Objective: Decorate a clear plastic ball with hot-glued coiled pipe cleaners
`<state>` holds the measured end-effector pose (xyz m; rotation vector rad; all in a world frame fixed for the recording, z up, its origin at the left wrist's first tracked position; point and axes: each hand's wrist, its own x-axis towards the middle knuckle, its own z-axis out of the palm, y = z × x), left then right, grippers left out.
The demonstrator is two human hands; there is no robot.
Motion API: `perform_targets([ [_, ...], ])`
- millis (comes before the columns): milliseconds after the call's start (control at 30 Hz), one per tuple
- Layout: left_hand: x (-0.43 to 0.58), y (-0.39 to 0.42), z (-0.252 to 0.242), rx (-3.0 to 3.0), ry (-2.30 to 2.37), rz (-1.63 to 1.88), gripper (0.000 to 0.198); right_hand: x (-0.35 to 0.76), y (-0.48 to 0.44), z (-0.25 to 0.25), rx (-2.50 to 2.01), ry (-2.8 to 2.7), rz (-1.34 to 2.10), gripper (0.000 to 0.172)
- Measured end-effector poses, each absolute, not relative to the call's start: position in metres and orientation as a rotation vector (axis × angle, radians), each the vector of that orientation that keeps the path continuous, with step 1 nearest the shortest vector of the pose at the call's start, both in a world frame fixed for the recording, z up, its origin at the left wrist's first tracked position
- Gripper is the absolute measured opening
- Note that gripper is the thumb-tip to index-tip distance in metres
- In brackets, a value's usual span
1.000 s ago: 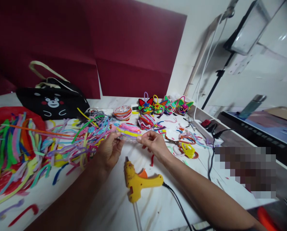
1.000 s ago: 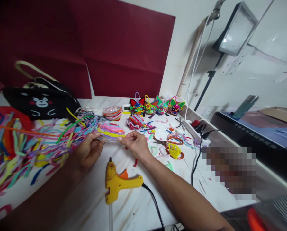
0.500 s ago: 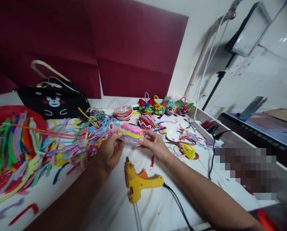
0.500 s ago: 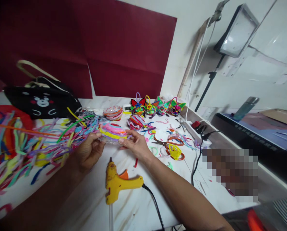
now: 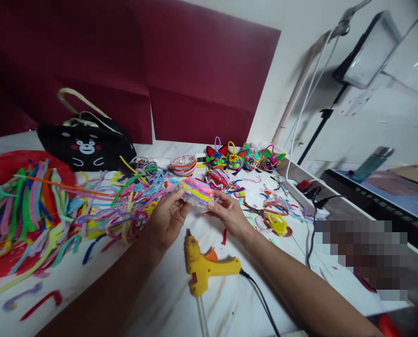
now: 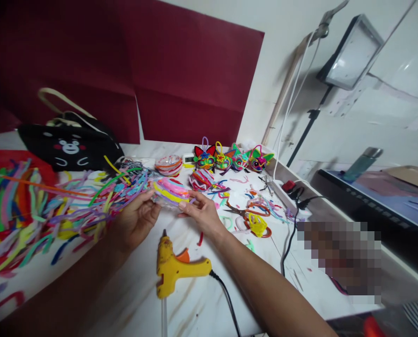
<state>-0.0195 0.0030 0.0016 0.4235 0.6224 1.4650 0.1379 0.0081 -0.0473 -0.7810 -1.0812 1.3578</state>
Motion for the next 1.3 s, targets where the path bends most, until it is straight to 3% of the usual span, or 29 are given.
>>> perform_targets([
  [700,-0.008,-0.009,-0.019,0.858,0.590,1.324,0.043,0.130,0.002,-0.043,-0.836,-0.980,1.354,0.048],
  [1000,0.000,-0.012,-0.031,0.855,0.732,1.393,0.018,0.121,-0.006,-0.039,-0.955,-0.973,1.272,0.057],
  [1300,-0.003,-0.011,-0.024,0.766,0.822,1.509,0.017,0.122,-0.006,-0.042,-0.965,-1.020,1.241,0.055],
])
